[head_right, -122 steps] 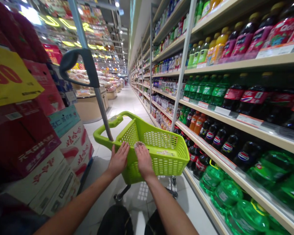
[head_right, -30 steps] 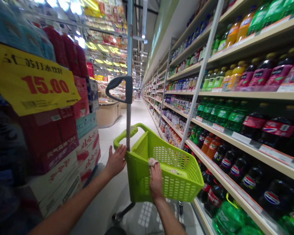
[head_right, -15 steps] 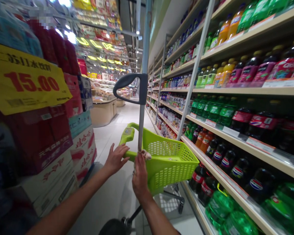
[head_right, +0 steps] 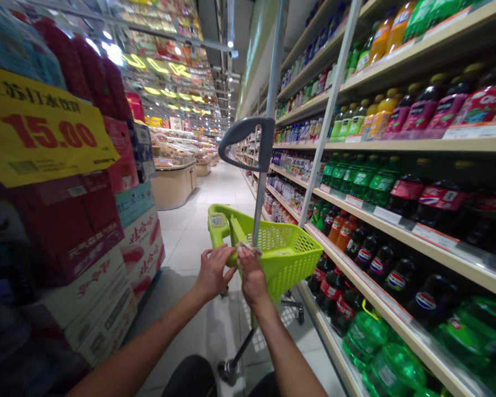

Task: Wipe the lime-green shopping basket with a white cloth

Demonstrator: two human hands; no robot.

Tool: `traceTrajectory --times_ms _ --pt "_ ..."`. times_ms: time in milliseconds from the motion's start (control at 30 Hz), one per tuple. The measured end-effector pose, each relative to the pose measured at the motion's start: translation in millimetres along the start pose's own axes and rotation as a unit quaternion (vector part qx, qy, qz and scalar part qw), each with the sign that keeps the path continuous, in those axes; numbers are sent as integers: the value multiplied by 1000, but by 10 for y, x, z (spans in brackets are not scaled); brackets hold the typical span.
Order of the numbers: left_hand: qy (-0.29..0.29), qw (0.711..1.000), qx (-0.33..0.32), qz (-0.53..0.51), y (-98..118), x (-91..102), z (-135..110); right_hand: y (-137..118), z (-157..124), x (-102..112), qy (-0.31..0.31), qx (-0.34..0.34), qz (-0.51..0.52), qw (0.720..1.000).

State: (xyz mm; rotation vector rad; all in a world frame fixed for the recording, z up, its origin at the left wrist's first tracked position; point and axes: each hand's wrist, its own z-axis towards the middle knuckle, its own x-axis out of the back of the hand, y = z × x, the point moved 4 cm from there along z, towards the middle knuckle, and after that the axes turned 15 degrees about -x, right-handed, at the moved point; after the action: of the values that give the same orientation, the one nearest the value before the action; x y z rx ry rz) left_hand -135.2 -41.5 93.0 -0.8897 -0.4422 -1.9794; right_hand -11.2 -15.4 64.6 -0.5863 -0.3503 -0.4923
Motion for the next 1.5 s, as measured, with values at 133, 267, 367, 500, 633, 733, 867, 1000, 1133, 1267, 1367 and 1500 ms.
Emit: traceTrajectory --times_ms 133,267,367,500,633,733,867,1000,1133,1267,1367,1500 --pt "-48 996 -63 -29 -175 22 24 101 35 214 -6 -57 16 998" --pt "-46 998 -25 -36 -282 -61 143 10 123 217 18 -122 27 992" --pt "-17 999 -6 -44 -165 -118 223 -141 166 142 7 -101 38 994" --pt "0 998 -25 -53 -37 -88 244 -50 151 243 5 -75 -7 997" --pt "-17 1000 -7 -16 -207 -65 200 282 94 566 65 -152 -82 983" --pt "-19 999 32 25 -318 -107 157 268 100 635 72 -167 -117 976" --pt "-14 999 11 40 -236 -132 134 -63 148 444 50 -126 -168 976" --pt "-35 999 -14 32 -231 -67 116 -239 35 350 37 -51 -210 976" --pt "-34 998 36 39 -312 6 90 -93 -117 521 60 -52 -250 965" --pt "-44 999 6 17 -174 -14 121 -69 -62 449 97 -97 -274 952" --pt "-46 998 -35 -4 -92 -33 139 -163 23 246 81 -65 -275 956" --pt "-32 999 -25 -18 -148 -15 107 -28 15 386 64 -63 -298 950"
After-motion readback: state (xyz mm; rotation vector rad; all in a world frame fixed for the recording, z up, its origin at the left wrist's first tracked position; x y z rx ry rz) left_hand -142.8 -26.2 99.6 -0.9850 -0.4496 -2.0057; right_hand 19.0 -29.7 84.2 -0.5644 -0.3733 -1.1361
